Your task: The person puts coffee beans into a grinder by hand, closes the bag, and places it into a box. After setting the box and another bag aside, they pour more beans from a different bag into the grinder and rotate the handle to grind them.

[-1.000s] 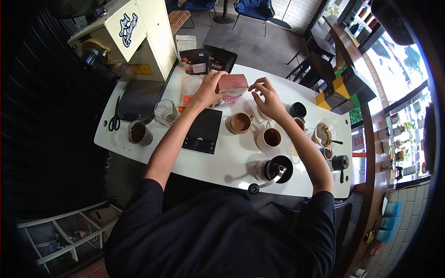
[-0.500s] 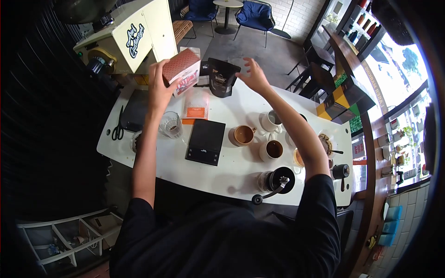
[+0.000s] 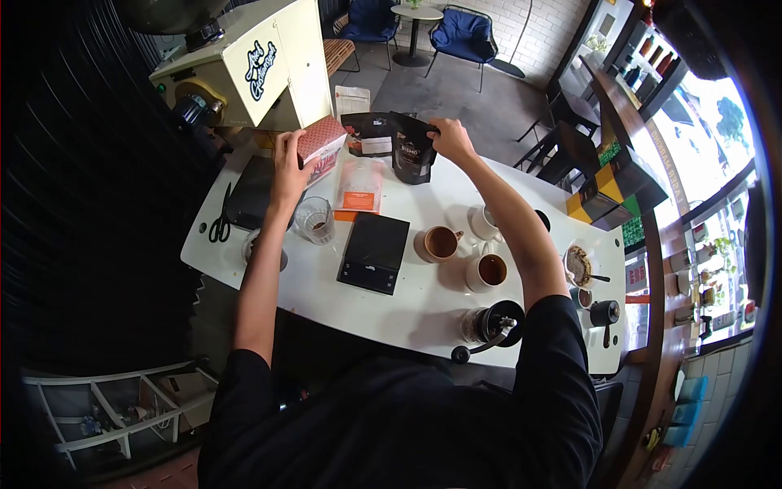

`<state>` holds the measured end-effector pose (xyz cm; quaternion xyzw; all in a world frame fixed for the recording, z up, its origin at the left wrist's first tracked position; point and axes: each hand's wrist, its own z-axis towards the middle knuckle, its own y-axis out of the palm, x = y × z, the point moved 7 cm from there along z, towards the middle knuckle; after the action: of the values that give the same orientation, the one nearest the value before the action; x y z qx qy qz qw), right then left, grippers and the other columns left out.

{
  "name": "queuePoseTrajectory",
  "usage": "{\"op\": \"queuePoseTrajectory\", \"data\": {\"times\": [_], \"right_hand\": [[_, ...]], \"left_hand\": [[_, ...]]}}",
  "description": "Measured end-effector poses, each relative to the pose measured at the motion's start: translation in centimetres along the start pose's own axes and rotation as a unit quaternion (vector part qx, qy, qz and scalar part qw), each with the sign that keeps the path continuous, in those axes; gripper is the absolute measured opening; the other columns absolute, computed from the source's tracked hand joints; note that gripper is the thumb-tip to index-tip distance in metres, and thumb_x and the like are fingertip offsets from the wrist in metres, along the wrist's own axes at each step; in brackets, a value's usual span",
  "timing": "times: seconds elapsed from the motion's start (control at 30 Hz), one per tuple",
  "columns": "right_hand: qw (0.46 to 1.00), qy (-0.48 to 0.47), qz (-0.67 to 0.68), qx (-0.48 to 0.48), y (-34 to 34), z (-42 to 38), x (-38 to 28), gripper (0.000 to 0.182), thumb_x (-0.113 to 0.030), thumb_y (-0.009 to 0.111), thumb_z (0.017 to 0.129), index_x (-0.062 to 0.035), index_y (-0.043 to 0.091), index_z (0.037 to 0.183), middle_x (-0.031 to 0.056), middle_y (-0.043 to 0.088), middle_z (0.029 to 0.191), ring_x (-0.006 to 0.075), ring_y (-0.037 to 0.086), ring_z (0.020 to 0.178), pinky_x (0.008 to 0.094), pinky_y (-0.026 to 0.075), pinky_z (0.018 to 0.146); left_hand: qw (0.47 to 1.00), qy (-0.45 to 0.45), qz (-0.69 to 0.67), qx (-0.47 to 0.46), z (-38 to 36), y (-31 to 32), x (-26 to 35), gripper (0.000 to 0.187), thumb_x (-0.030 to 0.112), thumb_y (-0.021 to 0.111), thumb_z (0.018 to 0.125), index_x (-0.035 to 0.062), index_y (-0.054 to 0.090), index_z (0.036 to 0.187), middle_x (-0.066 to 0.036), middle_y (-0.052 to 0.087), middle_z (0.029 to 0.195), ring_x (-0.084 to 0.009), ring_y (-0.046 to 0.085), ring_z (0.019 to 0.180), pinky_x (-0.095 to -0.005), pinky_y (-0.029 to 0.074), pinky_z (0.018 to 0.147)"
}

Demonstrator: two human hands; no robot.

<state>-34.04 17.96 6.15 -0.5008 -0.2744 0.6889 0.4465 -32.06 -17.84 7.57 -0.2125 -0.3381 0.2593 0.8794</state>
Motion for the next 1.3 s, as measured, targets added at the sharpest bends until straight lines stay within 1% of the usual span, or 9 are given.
{"op": "queuePoseTrajectory", "data": {"times": [0.17, 0.3, 0.4, 0.47, 0.5, 0.6, 0.73, 1.1, 1.3], "right_hand": [[0.999, -0.036, 0.015, 0.01, -5.5, -2.2, -2.1, 0.021, -0.008, 0.065, 0.085, -0.0039, 0.069, 0.105, 0.0257, 0.068, 0.091, 0.0462, 0.065, 0.091, 0.0487, 0.053, 0.079], [0.998, -0.033, 0.053, 0.028, -9.9, -4.8, -4.0, 0.019, -0.005, 0.065, 0.086, -0.0021, 0.068, 0.104, 0.0262, 0.068, 0.089, 0.0461, 0.064, 0.087, 0.0458, 0.053, 0.075], [0.993, -0.043, 0.092, 0.059, -13.0, -7.0, -5.9, 0.019, -0.005, 0.066, 0.086, 0.001, 0.067, 0.104, 0.0266, 0.067, 0.081, 0.0421, 0.066, 0.074, 0.0414, 0.052, 0.068], [0.982, -0.022, 0.18, 0.057, -14.8, -9.2, -7.4, 0.018, -0.006, 0.067, 0.088, 0.0049, 0.065, 0.102, 0.0244, 0.065, 0.072, 0.0321, 0.066, 0.059, 0.0374, 0.05, 0.061], [0.982, -0.017, 0.18, 0.059, -15.6, -10.6, -8.2, 0.018, -0.006, 0.067, 0.088, 0.0049, 0.065, 0.102, 0.0244, 0.065, 0.072, 0.0321, 0.066, 0.059, 0.0374, 0.05, 0.061], [0.973, 0.016, 0.224, 0.051, -17.3, -14.7, -9.2, 0.014, -0.007, 0.064, 0.093, 0.0068, 0.061, 0.095, 0.0149, 0.065, 0.064, 0.0151, 0.065, 0.055, 0.0308, 0.049, 0.055], [0.96, 0.07, 0.252, 0.098, -19.8, -19.8, -9.2, 0.015, -0.008, 0.062, 0.095, 0.0064, 0.061, 0.092, 0.0104, 0.067, 0.066, 0.0116, 0.067, 0.057, 0.0263, 0.049, 0.052], [0.947, 0.1, 0.204, 0.226, -25.2, -27.1, -8.9, 0.015, -0.001, 0.065, 0.091, 0.0063, 0.055, 0.083, 0.0097, 0.061, 0.073, 0.0145, 0.068, 0.061, 0.0258, 0.048, 0.053], [0.947, 0.047, 0.157, 0.278, -27.2, -28.6, -8.8, 0.015, 0.0, 0.066, 0.09, 0.0065, 0.055, 0.082, 0.0103, 0.058, 0.071, 0.0138, 0.065, 0.06, 0.0271, 0.046, 0.051]], "left_hand": [[1.0, 0.005, -0.015, -0.011, 0.0, 1.8, -1.1, 0.061, 0.003, 0.081, 0.074, 0.0074, 0.051, 0.127, -0.016, 0.05, 0.12, -0.0385, 0.053, 0.115, -0.0456, 0.045, 0.099], [0.999, -0.022, -0.023, -0.027, -0.2, 3.3, -2.5, 0.06, 0.005, 0.083, 0.073, 0.0066, 0.053, 0.125, -0.016, 0.054, 0.118, -0.0375, 0.054, 0.114, -0.0433, 0.045, 0.098], [0.999, -0.019, -0.026, -0.038, -0.2, 4.3, -3.3, 0.059, 0.006, 0.084, 0.072, 0.0059, 0.053, 0.123, -0.016, 0.053, 0.117, -0.037, 0.055, 0.114, -0.0429, 0.045, 0.098], [0.998, -0.017, -0.029, -0.045, -0.1, 4.7, -3.4, 0.059, 0.005, 0.084, 0.072, 0.005, 0.052, 0.122, -0.017, 0.053, 0.117, -0.037, 0.055, 0.113, -0.0431, 0.045, 0.099], [0.998, -0.015, -0.031, -0.049, -0.2, 4.8, -3.4, 0.059, 0.005, 0.084, 0.072, 0.005, 0.052, 0.122, -0.017, 0.053, 0.117, -0.037, 0.055, 0.113, -0.0431, 0.045, 0.099], [0.998, -0.028, -0.036, -0.046, -0.1, 4.9, -3.6, 0.058, 0.006, 0.085, 0.073, 0.0055, 0.053, 0.121, -0.016, 0.053, 0.117, -0.0364, 0.055, 0.113, -0.0426, 0.045, 0.098], [0.997, -0.033, -0.039, -0.05, -0.4, 4.9, -4.1, 0.058, 0.008, 0.086, 0.072, 0.0069, 0.054, 0.121, -0.016, 0.054, 0.116, -0.0356, 0.057, 0.111, -0.0421, 0.047, 0.095], [0.995, -0.04, 0.019, -0.09, -0.4, 5.3, -4.5, 0.067, 0.015, 0.086, 0.074, 0.0065, 0.049, 0.129, -0.019, 0.054, 0.124, -0.0384, 0.055, 0.118, -0.0451, 0.046, 0.1], [0.984, -0.053, 0.079, -0.153, -1.1, 6.2, -5.7, 0.074, 0.024, 0.084, 0.075, 0.0079, 0.043, 0.135, -0.02, 0.052, 0.13, -0.0399, 0.05, 0.123, -0.0478, 0.04, 0.105]]}}
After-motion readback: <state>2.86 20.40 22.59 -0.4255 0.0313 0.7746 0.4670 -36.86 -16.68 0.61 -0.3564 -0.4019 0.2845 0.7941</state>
